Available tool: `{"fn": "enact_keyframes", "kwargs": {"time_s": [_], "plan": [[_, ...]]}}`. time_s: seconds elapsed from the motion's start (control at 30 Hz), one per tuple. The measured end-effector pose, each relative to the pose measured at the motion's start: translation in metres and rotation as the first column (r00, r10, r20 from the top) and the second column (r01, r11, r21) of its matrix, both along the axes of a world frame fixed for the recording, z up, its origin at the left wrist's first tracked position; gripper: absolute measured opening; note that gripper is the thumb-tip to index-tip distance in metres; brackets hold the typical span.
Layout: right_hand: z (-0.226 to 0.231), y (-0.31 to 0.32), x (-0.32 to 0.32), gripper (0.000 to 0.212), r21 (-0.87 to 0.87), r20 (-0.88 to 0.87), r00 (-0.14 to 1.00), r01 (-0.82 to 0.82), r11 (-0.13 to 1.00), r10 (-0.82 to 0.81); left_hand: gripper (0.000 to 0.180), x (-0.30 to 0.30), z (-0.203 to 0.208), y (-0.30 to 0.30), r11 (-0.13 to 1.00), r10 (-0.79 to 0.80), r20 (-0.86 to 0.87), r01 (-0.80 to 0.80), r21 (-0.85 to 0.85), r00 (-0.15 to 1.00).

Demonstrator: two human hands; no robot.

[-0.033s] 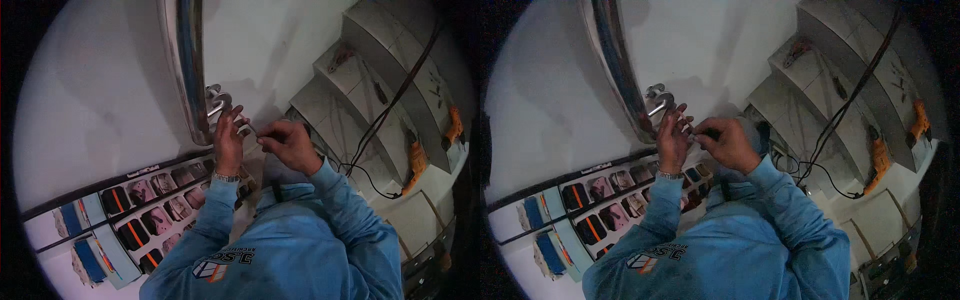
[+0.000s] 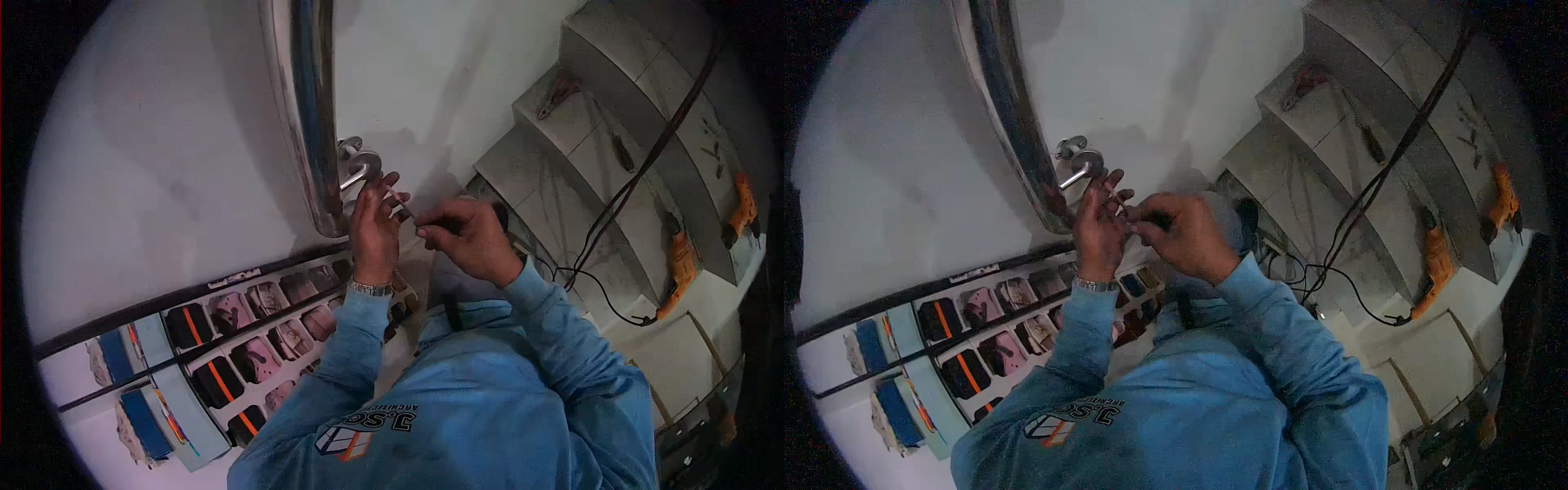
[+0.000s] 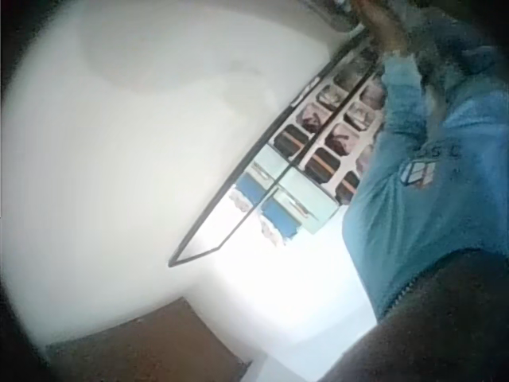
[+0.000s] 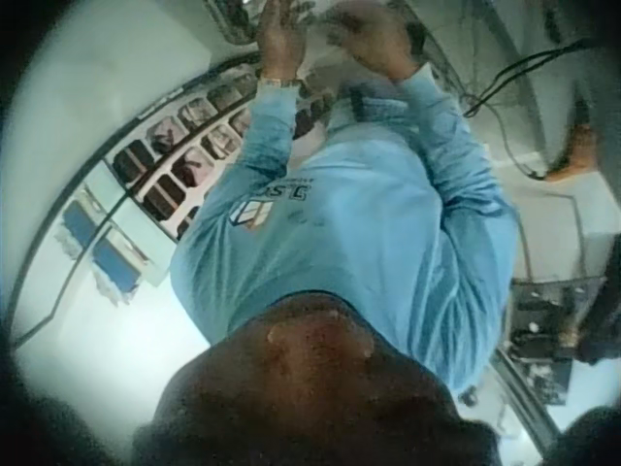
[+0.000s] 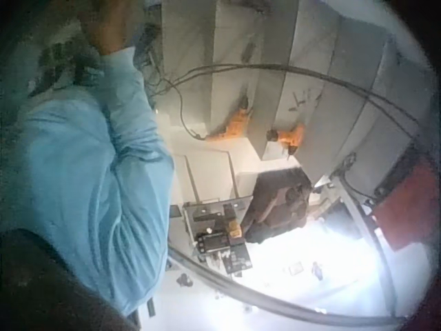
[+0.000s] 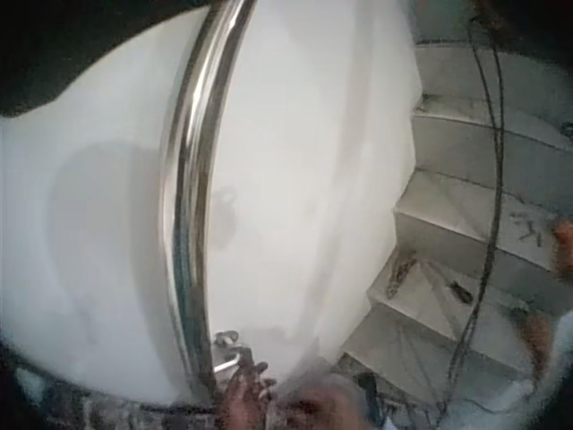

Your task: Installing a stainless steel handrail on a staircase using a screwdriver and an angle grinder.

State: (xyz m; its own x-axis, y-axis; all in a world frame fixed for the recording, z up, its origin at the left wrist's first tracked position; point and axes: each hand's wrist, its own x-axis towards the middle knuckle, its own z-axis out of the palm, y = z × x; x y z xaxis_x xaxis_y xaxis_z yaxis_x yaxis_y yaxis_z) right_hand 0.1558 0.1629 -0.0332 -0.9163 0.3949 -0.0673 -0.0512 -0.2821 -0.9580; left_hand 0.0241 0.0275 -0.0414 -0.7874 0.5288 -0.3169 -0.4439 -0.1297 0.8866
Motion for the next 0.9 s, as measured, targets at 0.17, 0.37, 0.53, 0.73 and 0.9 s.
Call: {"fn": "enact_keyframes", "kwargs": {"time_s": [0.17, 0.37, 0.53, 0.73, 0.9], "plan": [[-0.022, -0.018, -0.042, 0.011, 0.207, -0.078, 0.997, 0.006, 0.978, 0.01, 0.042, -0.009, -0.025, 0.003, 0.984, 0.129, 0.119, -0.142, 0.108, 0.984], [-0.035, -0.036, -0.09, 0.017, 0.331, -0.097, 0.988, 0.144, 0.932, -0.118, 0.039, -0.04, -0.054, 0.011, 0.931, 0.155, 0.129, -0.189, 0.314, 0.979], [-0.052, -0.037, -0.103, 0.018, 0.4, -0.173, 0.972, 0.215, 0.891, -0.157, 0.039, -0.053, -0.065, 0.015, 0.911, 0.194, 0.078, -0.209, 0.356, 0.978], [-0.054, -0.034, -0.092, 0.012, 0.194, -0.097, 0.995, 0.057, 0.979, -0.039, 0.037, -0.055, -0.059, 0.0, 0.934, 0.131, 0.083, -0.151, 0.325, 0.988], [-0.063, -0.04, -0.066, 0.009, 0.075, -0.04, 0.999, 0.0, 0.997, 0.003, 0.037, -0.019, -0.046, -0.003, 0.945, 0.275, 0.049, -0.28, 0.169, 0.96]]}}
